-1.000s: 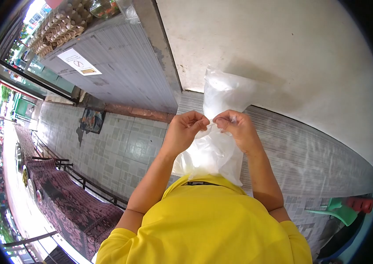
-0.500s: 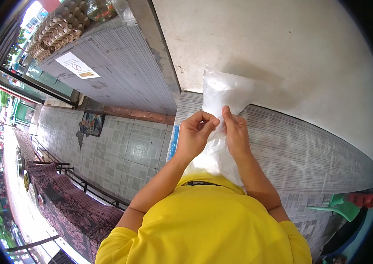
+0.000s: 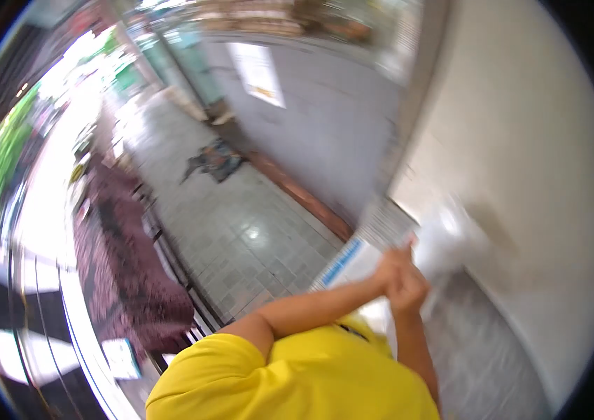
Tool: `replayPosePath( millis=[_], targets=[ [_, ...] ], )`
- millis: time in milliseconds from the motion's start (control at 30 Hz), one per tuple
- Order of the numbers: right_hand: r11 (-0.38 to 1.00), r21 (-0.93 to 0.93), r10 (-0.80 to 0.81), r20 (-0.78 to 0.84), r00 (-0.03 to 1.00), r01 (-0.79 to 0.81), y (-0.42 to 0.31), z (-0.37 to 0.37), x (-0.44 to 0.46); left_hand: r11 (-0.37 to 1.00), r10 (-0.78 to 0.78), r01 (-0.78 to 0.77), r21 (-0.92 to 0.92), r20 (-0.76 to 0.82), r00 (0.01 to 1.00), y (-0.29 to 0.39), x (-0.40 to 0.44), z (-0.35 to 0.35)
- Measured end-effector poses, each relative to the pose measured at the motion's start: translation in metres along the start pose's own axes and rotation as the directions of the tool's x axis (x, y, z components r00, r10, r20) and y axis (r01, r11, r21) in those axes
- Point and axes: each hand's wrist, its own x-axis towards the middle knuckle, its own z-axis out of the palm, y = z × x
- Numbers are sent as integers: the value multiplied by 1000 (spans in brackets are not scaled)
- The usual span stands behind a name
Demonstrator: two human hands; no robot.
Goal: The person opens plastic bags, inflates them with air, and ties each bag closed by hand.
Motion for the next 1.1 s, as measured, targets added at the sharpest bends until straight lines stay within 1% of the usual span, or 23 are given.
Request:
replayPosePath(
  millis=[33,67,100,167,200,233,267,333,400,433,467,500,533,600,633,733,833,867,933,967,1033,1067,1100],
  targets=[
    [989,-24,147,71,987,-145,38,-7,-31,919,356,-344,193,-30,934,-22,0,16],
    [917,-27,396,-73,915,-398,46,-1,-33,853,-94,40,-521,-78,993,3,-16,6],
    [914,190,397,-229,889,-359,59,3,-29,850,-65,-4,-527,-113,991,20,-25,-8],
    [868,-139,472,-66,879,-476,35,-4,-21,687,-174,71,-723,-69,982,36,-32,-31],
    [908,-72,404,-118,907,-414,17,4,-18,471,-276,169,-866,37,960,38,-33,-38],
    [954,-140,261,-39,965,-264,19,10,-31,467,-315,154,-871,-1,949,32,-28,-41],
    [982,-143,132,51,990,-124,5,16,-33,464,-333,166,-870,2,943,26,-25,-41],
    [990,-112,110,180,978,-91,-10,17,-27,461,-370,191,-866,7,929,12,-18,-38],
    [968,-145,205,-2,979,-203,0,23,-19,404,-192,77,-912,-3,981,6,-23,-36],
    [951,-154,254,-97,962,-267,8,24,-15,275,-171,123,-953,78,982,8,-23,-33],
    [913,-33,400,-112,910,-406,23,21,-11,143,-136,176,-974,157,978,12,-29,-35],
    [842,86,539,-111,835,-532,40,15,-8,333,52,162,-929,190,980,1,-36,-46],
    [742,202,664,-93,742,-639,53,9,-8,384,49,119,-916,149,988,0,-42,-53],
    [609,258,778,-15,628,-750,54,-1,-3,481,48,32,-876,62,997,3,-50,-62],
    [533,281,826,34,563,-798,52,-8,-1,620,50,-150,-770,-152,987,-1,-48,-57],
    [571,246,731,282,622,-783,25,-15,8,731,-27,-108,-674,-187,982,-2,-54,-73],
    [534,327,658,418,626,-780,18,-15,3,677,-141,-42,-735,-185,972,8,-55,-80],
    [531,355,653,407,638,-770,19,-15,3,646,-186,-18,-763,-180,966,11,-55,-81],
    [524,409,644,384,662,-747,25,-16,2,684,-71,-127,-718,-239,969,12,-55,-74],
    [507,421,676,347,650,-752,30,-16,2,697,-12,-182,-694,-265,964,15,-57,-73],
    [472,447,738,271,618,-760,38,-18,1,772,67,-222,-596,-271,960,21,-62,-73],
    [465,449,747,263,611,-763,38,-18,1,804,107,-243,-543,-270,957,24,-64,-74],
    [458,451,757,254,602,-766,37,-19,1,766,84,-180,-617,-182,980,23,-62,-74]
  ],
)
